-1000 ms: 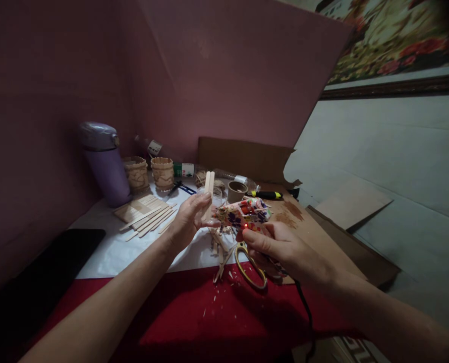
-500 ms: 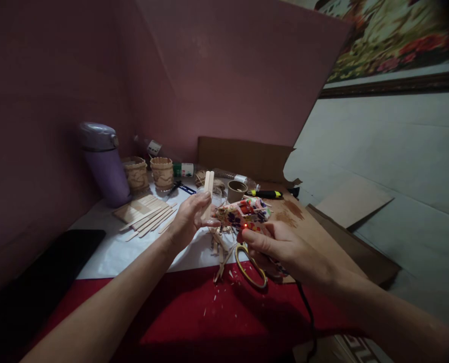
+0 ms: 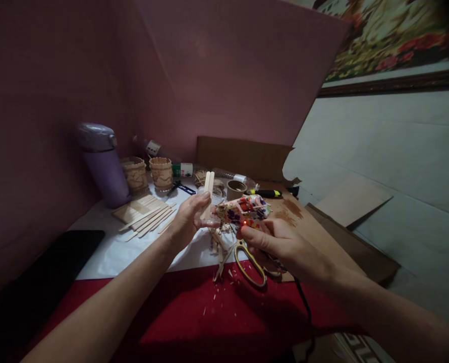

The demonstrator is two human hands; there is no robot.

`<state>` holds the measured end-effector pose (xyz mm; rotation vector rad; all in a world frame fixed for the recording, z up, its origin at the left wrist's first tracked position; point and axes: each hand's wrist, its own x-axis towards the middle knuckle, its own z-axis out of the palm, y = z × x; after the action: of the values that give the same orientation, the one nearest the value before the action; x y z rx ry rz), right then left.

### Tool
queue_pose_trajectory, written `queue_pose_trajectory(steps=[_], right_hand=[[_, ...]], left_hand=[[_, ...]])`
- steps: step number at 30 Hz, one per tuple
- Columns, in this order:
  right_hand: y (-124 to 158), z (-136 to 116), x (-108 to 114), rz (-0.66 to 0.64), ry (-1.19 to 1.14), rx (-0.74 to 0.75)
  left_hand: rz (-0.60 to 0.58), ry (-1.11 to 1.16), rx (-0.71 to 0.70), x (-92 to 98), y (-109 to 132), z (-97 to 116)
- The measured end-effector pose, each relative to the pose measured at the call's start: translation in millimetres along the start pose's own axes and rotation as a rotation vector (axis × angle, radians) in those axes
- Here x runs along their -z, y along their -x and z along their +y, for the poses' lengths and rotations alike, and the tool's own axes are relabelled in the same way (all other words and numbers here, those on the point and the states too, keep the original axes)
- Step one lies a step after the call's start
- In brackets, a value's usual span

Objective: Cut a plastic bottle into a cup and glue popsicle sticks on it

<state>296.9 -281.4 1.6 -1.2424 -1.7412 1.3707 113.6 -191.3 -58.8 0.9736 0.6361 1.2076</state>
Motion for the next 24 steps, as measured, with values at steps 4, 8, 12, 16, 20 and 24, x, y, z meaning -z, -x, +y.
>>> queue_pose_trajectory(steps=[4, 8, 12, 16, 20, 24], right_hand=[[0.3, -0.1, 0.0, -0.012, 0.010, 0.004], [1.8, 2.5, -2.5, 0.000, -0.001, 0.046], [3.9, 8.4, -6.7, 0.040, -0.012, 0.073], [2.9, 17.6, -8.5, 0.047, -0.040, 0.089], [0.2, 24.5, -7.9, 0.064, -0.058, 0.113], [-1.0, 26.8, -7.1, 0.045, -0.062, 0.134]], left_hand=[[0.000, 0.004, -0.005, 0.2, -0.8, -0.3], [0.007, 0.022, -0.011, 0.7, -1.1, -1.2], [0.027, 0.032, -0.030, 2.0, -1.7, -2.7], [-0.035, 0.022, 0.002, 4.1, -2.8, -5.3], [-0.054, 0.017, 0.051, 4.0, -2.2, -6.0], [-0.049, 0.008, 0.091, 3.6, -2.1, -6.1]])
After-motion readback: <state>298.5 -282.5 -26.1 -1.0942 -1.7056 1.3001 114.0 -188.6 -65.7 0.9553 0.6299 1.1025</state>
